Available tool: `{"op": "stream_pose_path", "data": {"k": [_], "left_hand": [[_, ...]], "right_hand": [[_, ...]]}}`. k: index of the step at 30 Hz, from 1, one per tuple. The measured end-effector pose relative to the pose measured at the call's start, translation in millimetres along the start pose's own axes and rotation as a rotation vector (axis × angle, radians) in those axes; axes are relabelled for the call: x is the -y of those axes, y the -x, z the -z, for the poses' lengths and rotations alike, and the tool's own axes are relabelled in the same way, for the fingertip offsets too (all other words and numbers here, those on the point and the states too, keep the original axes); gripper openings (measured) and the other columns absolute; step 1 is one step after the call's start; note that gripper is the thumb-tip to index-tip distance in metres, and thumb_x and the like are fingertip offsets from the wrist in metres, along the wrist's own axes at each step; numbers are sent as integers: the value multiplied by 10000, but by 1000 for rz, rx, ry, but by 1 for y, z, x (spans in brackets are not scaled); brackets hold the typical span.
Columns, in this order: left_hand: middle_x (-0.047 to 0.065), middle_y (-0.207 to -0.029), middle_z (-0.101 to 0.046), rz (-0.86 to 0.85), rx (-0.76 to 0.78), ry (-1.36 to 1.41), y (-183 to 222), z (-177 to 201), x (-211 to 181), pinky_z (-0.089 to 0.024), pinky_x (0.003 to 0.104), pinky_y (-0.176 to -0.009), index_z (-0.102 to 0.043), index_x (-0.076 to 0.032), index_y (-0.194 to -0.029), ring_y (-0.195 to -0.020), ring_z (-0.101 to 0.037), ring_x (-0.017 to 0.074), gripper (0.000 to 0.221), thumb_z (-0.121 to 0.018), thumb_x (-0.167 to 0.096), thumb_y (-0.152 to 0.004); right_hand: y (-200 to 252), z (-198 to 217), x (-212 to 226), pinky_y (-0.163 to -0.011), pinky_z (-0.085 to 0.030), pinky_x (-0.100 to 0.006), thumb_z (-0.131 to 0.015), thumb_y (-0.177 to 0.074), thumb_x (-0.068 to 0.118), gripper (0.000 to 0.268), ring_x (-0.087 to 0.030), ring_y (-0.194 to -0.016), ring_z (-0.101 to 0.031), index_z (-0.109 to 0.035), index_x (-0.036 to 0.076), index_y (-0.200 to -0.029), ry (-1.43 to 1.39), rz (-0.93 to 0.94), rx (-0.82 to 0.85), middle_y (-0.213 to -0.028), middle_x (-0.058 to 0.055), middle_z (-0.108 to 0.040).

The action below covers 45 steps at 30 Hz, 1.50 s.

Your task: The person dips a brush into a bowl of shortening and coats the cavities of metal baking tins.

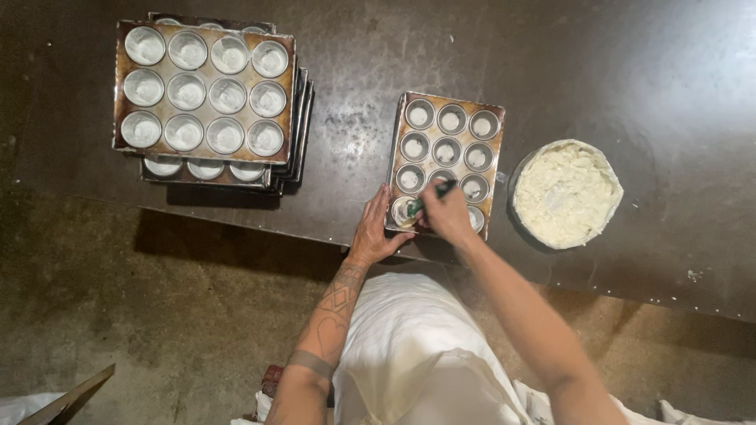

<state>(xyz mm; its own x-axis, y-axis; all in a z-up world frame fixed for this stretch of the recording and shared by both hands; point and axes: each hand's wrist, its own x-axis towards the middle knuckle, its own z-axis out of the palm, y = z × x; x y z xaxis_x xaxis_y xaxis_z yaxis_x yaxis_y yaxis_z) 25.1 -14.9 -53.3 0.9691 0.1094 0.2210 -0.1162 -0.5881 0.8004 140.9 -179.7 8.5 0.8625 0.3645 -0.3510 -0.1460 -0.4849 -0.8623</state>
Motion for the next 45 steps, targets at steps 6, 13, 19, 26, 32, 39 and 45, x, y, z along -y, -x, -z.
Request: {"op": "stream_pose_path", "data": {"k": [6,13,19,26,32,39,45], "left_hand": [[259,-1639,-335,2,-2,2,-3,1,0,-363,500,-1213,-202,1,-1627,-1482,-381,428,1194,-914,-401,-757],[287,-1600,-351,37,38,45,-2,1,-4,-383,502,-1164,-270,21,-1581,-1435,-394,447,1177,-938,-397,-706],[252,-1543,-442,48,-32,28,-3,-11,7,-399,492,-1160,-291,0,-1588,-1392,-443,415,1149,-939,-389,-722],[254,-1511,-475,78,-45,-5,-3,-9,-1,-396,501,-1149,-288,6,-1601,-1371,-464,417,1183,-935,-386,-692],[249,-1501,-498,83,-69,-13,-5,-9,-4,-415,492,-1135,-318,-6,-1587,-1361,-484,412,1169,-930,-403,-673],[254,-1488,-479,71,-43,-20,-6,-7,-4,-398,507,-1123,-288,3,-1582,-1353,-464,427,1214,-941,-385,-635],[223,-1514,-496,56,-51,7,-7,-7,-4,-423,488,-1131,-303,-25,-1601,-1350,-493,394,1156,-934,-335,-683]], "right_hand": [[59,7,-43,-802,-626,-400,-518,-1065,320,398,-299,-876,-737,-552,-52,-1202,-1125,-291,-110,-1032,-243,-707],[136,119,-61,-764,-581,-352,-505,-1127,387,438,-275,-847,-673,-562,-27,-1255,-832,161,-351,-1037,-257,-675],[162,219,-23,-640,-495,-360,-642,-1095,261,275,-172,-786,-627,-779,25,-1068,470,-62,-891,-909,-154,-704],[103,227,-66,-636,-525,-441,-656,-1034,310,303,-384,-696,-686,-720,24,-956,455,32,-719,-746,-204,-687],[111,220,-77,-659,-516,-468,-643,-1038,298,309,-453,-777,-681,-698,9,-944,416,41,-845,-790,-273,-665],[127,205,-55,-671,-528,-364,-665,-1053,224,234,-252,-724,-678,-733,1,-1038,194,24,-886,-771,-163,-727],[146,175,6,-742,-544,-285,-701,-974,73,186,-170,-821,-711,-745,-5,-1138,144,229,-627,-907,-134,-764]]}}
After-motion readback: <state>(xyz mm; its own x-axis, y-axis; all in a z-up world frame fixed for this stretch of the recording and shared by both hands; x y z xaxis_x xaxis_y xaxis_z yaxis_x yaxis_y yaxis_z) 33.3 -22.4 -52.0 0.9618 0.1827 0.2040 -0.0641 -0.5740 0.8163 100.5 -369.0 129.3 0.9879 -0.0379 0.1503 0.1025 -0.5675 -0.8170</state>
